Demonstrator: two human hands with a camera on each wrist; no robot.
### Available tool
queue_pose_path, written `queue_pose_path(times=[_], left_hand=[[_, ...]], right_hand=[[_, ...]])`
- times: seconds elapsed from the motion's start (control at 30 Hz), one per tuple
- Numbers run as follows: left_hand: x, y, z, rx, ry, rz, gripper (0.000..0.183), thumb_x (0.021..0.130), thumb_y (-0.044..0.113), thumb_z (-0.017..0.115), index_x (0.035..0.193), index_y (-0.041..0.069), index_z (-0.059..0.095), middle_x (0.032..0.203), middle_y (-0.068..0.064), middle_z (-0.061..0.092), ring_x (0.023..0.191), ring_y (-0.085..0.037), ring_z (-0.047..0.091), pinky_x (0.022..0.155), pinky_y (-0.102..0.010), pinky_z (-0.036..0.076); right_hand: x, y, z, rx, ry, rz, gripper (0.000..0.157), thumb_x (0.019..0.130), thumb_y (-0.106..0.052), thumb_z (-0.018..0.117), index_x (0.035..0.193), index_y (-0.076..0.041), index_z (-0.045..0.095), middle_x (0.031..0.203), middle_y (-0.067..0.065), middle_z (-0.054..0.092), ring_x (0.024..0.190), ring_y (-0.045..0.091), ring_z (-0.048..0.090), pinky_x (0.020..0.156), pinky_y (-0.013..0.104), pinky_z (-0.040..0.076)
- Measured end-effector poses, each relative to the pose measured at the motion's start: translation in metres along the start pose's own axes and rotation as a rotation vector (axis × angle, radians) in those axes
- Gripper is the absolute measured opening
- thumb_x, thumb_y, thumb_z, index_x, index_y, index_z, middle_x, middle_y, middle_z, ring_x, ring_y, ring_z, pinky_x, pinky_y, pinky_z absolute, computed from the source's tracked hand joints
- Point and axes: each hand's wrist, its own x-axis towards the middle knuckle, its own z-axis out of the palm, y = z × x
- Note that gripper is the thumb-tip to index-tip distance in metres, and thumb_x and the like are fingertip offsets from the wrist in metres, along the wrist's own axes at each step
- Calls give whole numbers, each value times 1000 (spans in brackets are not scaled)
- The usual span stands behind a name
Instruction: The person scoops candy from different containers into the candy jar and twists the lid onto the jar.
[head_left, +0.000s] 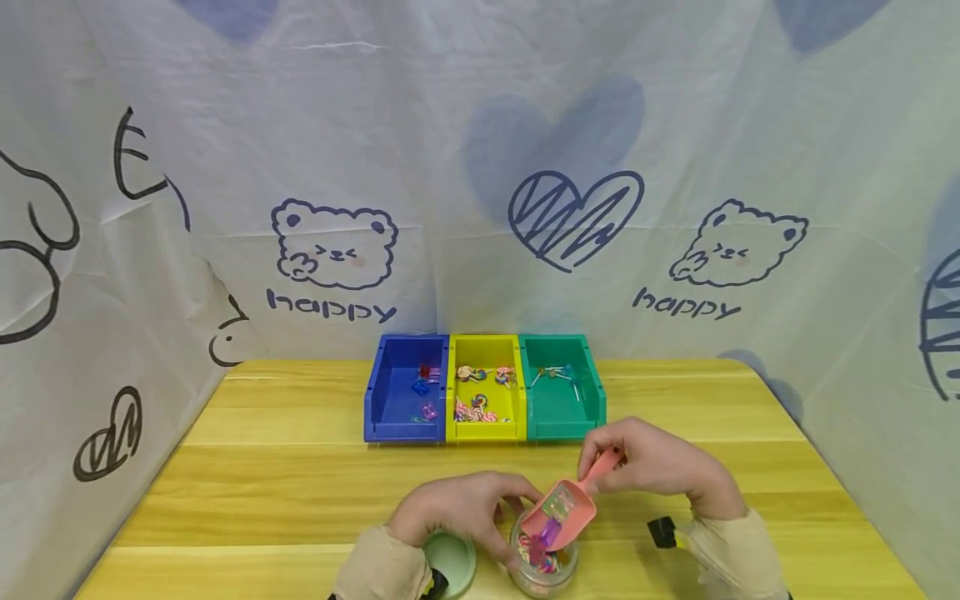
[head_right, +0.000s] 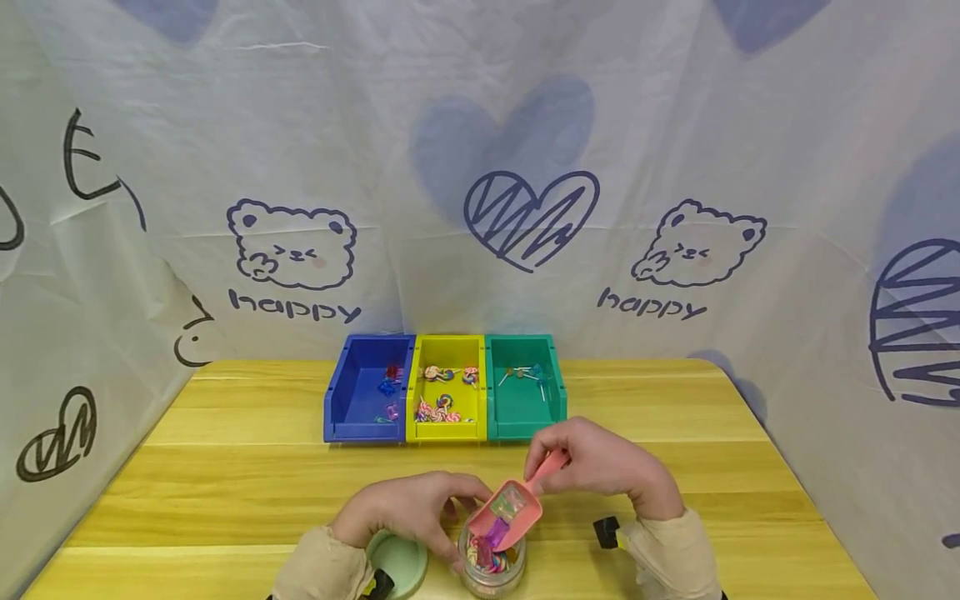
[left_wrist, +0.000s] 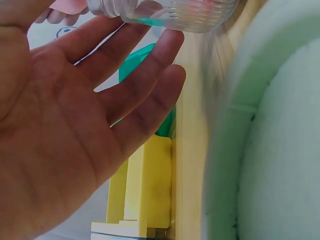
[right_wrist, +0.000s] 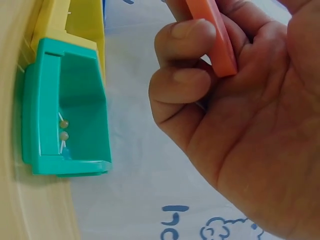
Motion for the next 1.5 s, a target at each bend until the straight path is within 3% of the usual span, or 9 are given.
queue_pose_path(times=[0.2, 0.53, 0.9, 1.13, 1.3, 1.5], left_hand=[[1, -2, 1, 5, 8, 9, 62, 77, 8, 91, 133, 20, 68, 121, 18, 65, 107, -3, 61, 96, -25, 50], [0, -1, 0, 16, 23, 6, 61, 77, 8, 91, 132, 22, 69, 122, 18, 66, 106, -3, 62, 95, -25, 51], [-2, 1, -1, 24, 42, 5, 64, 75, 6, 93, 133, 20, 69, 121, 17, 67, 105, -4, 61, 95, -27, 51], [-10, 1, -9, 18, 81, -5, 64, 76, 6, 92, 133, 21, 67, 116, 2, 71, 107, -17, 65, 86, -28, 53], [-15, -1, -16, 48, 187, 2, 63, 79, 6, 90, 135, 16, 65, 122, -9, 68, 108, -29, 64, 84, -30, 55], [-15, -6, -25, 128, 461, 65, 56, 86, 13, 85, 138, 10, 63, 136, -7, 62, 119, -29, 62, 97, -47, 56]], right_hand=[[0, -8, 2, -61, 19, 24, 21, 86, 0, 75, 91, -21, 76, 76, -8, 61, 65, 4, 51, 58, 20, 46], [-4, -9, -1, -144, 78, -11, 21, 85, -7, 81, 91, -26, 75, 89, -9, 70, 80, 11, 59, 70, 27, 54], [-7, -7, -7, -120, 112, 12, 14, 88, -13, 82, 93, -25, 75, 83, -7, 67, 77, 12, 56, 67, 25, 50], [-8, -5, -10, -65, 159, 14, 10, 92, -19, 80, 100, -22, 75, 81, -5, 63, 73, 14, 55, 63, 25, 48], [-8, -2, -10, -12, 183, 20, 12, 98, -19, 74, 109, -18, 76, 95, 5, 72, 78, 17, 59, 68, 26, 52], [-6, 1, -10, 32, 256, 24, 17, 102, -20, 67, 117, -15, 74, 102, 6, 74, 88, 21, 65, 80, 29, 57]])
